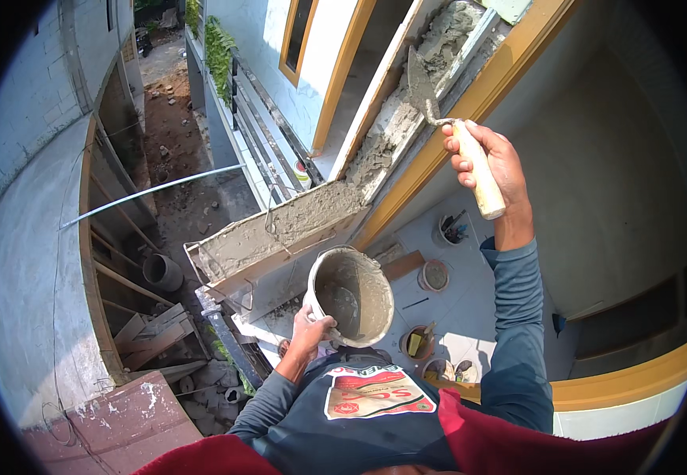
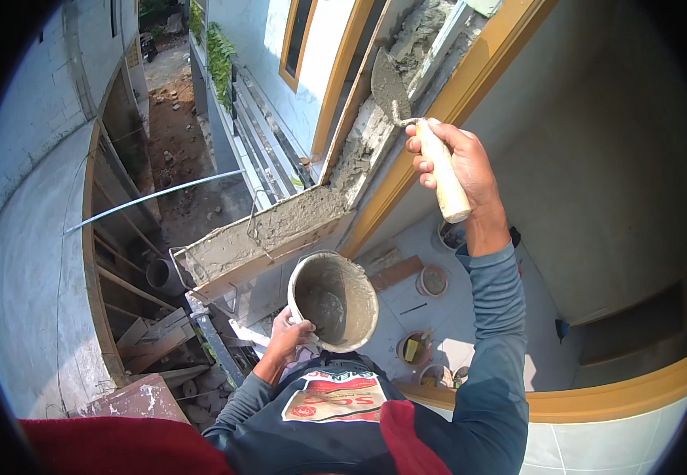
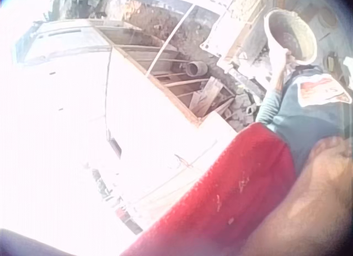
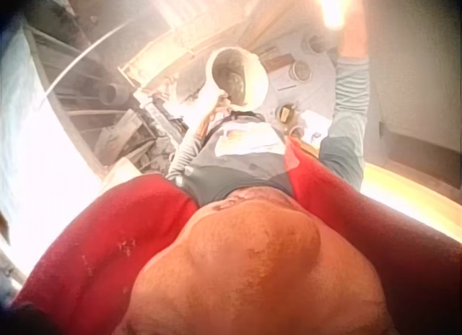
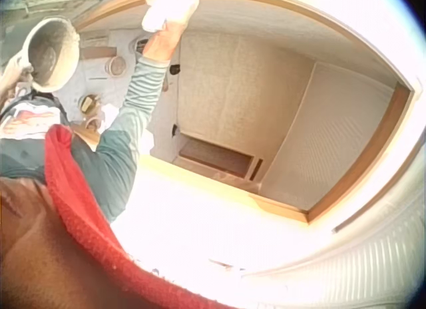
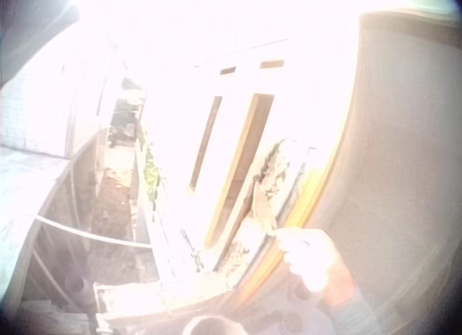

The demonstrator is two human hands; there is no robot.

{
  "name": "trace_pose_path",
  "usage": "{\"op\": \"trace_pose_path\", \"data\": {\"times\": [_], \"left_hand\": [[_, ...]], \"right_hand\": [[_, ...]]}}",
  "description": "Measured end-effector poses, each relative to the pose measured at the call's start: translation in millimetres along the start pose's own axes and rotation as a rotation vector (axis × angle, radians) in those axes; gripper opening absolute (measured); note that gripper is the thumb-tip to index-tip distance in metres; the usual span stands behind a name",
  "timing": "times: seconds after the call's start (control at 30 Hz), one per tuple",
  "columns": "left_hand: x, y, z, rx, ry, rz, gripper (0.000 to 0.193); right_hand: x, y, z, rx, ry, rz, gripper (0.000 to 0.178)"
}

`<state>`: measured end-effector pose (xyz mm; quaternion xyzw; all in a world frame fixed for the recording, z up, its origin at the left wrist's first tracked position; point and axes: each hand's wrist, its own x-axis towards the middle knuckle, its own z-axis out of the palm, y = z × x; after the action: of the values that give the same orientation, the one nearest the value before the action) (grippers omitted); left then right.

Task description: The person uses a trowel to apply mortar from a bucket onto the vertical edge of a window frame, smoothing the material along the pillar.

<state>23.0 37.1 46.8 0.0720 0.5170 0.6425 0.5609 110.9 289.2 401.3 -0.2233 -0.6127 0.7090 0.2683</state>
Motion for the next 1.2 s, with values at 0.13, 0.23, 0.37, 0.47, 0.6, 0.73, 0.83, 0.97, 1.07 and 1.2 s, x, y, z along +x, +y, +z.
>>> {"op": "trace_pose_path", "data": {"times": [0.13,0.23,0.37,0.47,0.6,0.73,0.83,0.97,1.07,1.2], "left_hand": [[-2.7,6.7,2.9,0.024,0.020,0.022,0.044],[-1.9,6.7,0.3,0.040,-0.003,0.036,0.045],[-2.2,7.6,-0.6,0.043,-0.008,0.010,0.049],[-2.3,7.7,0.2,0.026,-0.003,0.010,0.050],[-1.0,6.8,0.6,0.038,0.006,0.023,0.048],[0.3,6.4,2.1,0.011,-0.009,0.030,0.046],[2.8,5.0,2.8,0.024,-0.006,0.028,0.046],[5.6,1.7,1.5,0.023,-0.016,0.033,0.048],[-0.3,10.2,4.6,0.026,-0.020,0.023,0.048],[-2.2,11.3,6.7,-0.002,-0.025,0.029,0.047]], "right_hand": [[-2.7,0.5,2.1,-0.018,-0.003,-0.020,0.033],[-5.6,1.9,6.2,-0.005,0.030,-0.030,0.036],[-10.7,4.6,2.2,-0.020,0.020,-0.055,0.034],[-13.5,5.7,2.4,-0.024,0.034,-0.065,0.034],[-20.2,5.4,7.1,-0.075,0.076,-0.105,0.033],[-23.7,4.4,6.2,-0.052,0.072,-0.111,0.033],[-26.3,7.7,12.7,-0.091,0.104,-0.127,0.033],[-28.8,12.4,19.7,-0.211,0.186,-0.192,0.031],[-24.3,16.5,16.3,-0.223,0.144,-0.248,0.032],[-5.9,18.4,-0.9,0.004,-0.050,-0.180,0.036]]}}
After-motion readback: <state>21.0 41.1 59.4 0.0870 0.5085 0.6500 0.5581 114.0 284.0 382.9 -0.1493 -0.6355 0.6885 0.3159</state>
